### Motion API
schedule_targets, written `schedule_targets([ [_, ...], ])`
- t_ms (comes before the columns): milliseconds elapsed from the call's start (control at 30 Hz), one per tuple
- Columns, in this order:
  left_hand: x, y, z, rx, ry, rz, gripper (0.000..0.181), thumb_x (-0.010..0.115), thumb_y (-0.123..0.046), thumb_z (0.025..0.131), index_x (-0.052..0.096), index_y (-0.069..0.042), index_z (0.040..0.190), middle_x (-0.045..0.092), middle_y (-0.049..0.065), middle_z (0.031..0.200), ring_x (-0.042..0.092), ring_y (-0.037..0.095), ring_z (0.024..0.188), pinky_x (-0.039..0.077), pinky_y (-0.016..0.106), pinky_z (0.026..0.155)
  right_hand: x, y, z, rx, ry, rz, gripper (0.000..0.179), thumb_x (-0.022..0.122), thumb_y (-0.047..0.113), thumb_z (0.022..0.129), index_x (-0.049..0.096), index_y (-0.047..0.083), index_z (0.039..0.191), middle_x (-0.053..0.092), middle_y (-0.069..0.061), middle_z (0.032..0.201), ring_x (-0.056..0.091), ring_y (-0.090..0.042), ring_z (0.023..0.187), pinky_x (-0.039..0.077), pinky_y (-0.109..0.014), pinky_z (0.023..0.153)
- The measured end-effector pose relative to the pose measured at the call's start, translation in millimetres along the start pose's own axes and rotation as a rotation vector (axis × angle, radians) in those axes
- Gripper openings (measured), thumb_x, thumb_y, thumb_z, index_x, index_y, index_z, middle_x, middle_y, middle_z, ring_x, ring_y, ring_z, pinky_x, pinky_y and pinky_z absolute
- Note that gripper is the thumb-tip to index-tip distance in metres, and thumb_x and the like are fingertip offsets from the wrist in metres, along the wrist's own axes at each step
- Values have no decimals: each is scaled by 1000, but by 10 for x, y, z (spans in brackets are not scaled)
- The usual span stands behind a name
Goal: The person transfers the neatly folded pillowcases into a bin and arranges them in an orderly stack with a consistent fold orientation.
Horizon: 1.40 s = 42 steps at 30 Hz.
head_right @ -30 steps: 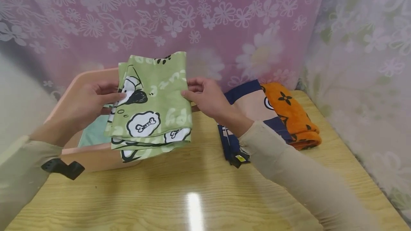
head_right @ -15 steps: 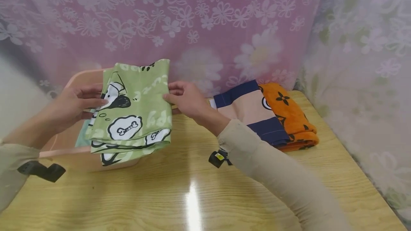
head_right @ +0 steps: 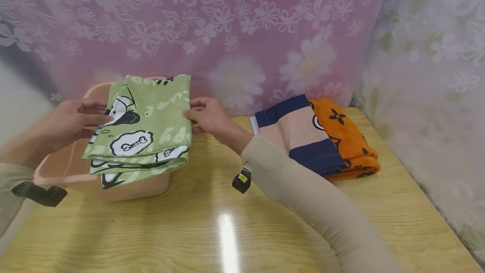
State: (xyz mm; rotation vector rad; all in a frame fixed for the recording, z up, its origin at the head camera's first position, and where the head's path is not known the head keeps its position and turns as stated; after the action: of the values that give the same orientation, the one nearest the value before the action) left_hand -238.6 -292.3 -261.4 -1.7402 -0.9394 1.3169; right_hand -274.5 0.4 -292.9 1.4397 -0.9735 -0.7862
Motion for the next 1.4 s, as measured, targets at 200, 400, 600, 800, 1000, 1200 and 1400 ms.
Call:
schedule_targets([
  [200, -55, 67, 13, -10, 28, -18, 53, 55, -8, 97, 30, 8, 141, 63, -7, 103, 64, 9, 86, 55, 31, 76, 30, -19, 98, 38, -17, -80, 32, 60, 6, 94, 54, 0, 125, 62, -13, 112, 64, -25, 96, 56, -35, 73],
  [400, -166, 127, 16, -30, 28, 85, 64, 54, -15, 99, 19, 7, 148, 51, 14, 130, 58, 2, 89, 53, 26, 76, 124, 10, 166, 41, -19, -138, 30, 62, 8, 94, 56, 2, 123, 63, -10, 110, 65, -22, 94, 56, -34, 70],
  [600, -353, 155, 13, -59, 2, 160, 68, 54, -22, 99, 17, 7, 148, 26, 27, 146, 55, -3, 88, 51, 24, 75, 296, 56, 267, 22, -16, -92, 26, 61, 7, 94, 59, 1, 119, 65, -10, 106, 66, -24, 90, 56, -35, 72],
  [800, -532, 166, 32, -54, -26, 187, 65, 56, -20, 98, 21, 6, 147, 44, 12, 128, 56, 4, 82, 52, 27, 69, 475, 81, 361, 7, -12, -84, 28, 60, 5, 94, 57, 0, 121, 65, -11, 105, 68, -25, 85, 56, -32, 70],
  [1000, -621, 200, 86, -69, -25, 212, 65, 57, -20, 97, 23, 6, 146, 44, 11, 127, 58, 6, 82, 53, 29, 71, 605, 98, 470, 5, -11, -96, 35, 60, 6, 94, 53, -1, 128, 63, -11, 109, 67, -23, 84, 56, -32, 72],
  [1200, -699, 276, 147, -109, 5, 234, 63, 57, -19, 97, 25, 6, 145, 55, 2, 107, 56, 10, 79, 54, 32, 69, 724, 65, 592, 5, -32, -104, 37, 62, 7, 93, 54, -2, 129, 63, -12, 112, 66, -21, 85, 55, -27, 66],
  [1400, -747, 403, 193, -194, 71, 187, 60, 57, -15, 97, 25, 5, 143, 63, -6, 88, 59, 14, 75, 54, 35, 67, 864, 14, 637, -14, -45, -129, 37, 63, 8, 93, 55, -1, 127, 64, -10, 108, 66, -18, 85, 55, -28, 65],
])
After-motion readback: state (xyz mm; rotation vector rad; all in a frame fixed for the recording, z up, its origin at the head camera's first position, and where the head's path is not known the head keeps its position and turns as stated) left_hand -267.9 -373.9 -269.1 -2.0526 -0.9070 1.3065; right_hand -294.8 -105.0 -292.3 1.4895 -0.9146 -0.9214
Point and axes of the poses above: each hand's wrist, its own z-axis towards the middle knuckle, its own x-axis out of the palm, y = z × x, the point moved 3 cm from there along z, towards the middle knuckle
